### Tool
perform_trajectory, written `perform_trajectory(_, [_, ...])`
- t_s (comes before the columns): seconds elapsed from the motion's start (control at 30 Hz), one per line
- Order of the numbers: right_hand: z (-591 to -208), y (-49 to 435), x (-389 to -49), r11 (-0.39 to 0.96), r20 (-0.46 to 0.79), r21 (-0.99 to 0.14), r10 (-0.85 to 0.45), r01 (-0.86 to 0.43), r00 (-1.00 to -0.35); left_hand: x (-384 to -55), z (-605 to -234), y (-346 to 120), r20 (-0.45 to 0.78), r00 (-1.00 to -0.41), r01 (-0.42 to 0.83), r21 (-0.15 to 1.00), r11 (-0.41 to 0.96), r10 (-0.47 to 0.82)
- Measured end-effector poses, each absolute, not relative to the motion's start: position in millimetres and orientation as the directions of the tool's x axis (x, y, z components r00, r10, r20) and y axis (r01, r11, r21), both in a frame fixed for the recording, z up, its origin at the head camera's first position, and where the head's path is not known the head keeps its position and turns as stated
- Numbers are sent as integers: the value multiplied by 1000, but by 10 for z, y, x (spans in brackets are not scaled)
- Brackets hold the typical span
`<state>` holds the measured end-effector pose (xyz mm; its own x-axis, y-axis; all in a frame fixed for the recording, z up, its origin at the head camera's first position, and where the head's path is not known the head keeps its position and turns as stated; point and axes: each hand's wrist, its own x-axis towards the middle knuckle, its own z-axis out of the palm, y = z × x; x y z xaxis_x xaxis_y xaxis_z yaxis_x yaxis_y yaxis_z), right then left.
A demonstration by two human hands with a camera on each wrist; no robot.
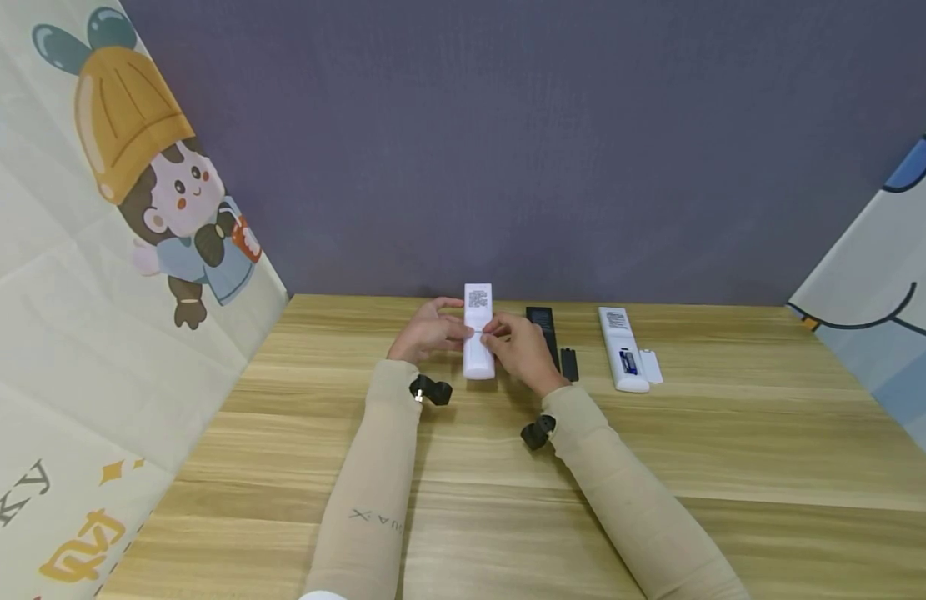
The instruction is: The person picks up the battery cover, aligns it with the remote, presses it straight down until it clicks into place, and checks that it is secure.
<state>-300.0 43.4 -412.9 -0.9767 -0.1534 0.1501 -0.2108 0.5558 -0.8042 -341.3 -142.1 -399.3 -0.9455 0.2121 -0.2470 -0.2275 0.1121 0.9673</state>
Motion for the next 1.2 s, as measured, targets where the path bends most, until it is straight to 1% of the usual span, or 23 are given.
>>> perform_trajectory(0.67, [-4140,425,-3022,568,145,-797,-152,-206,-978,-3411,-4008,-1404,-234,-952,-212,969,129,198])
perform_trajectory(0.97, [-4155,427,-3014,602,168,-765,-156,-228,-973,-3415,-4006,-1394,-228,-953,-205,970,130,201])
perform_trajectory(1.2, [-4185,437,-3032,618,132,-753,-191,-224,-973,-3399,-3996,-1375,-212,-959,-184,970,159,188])
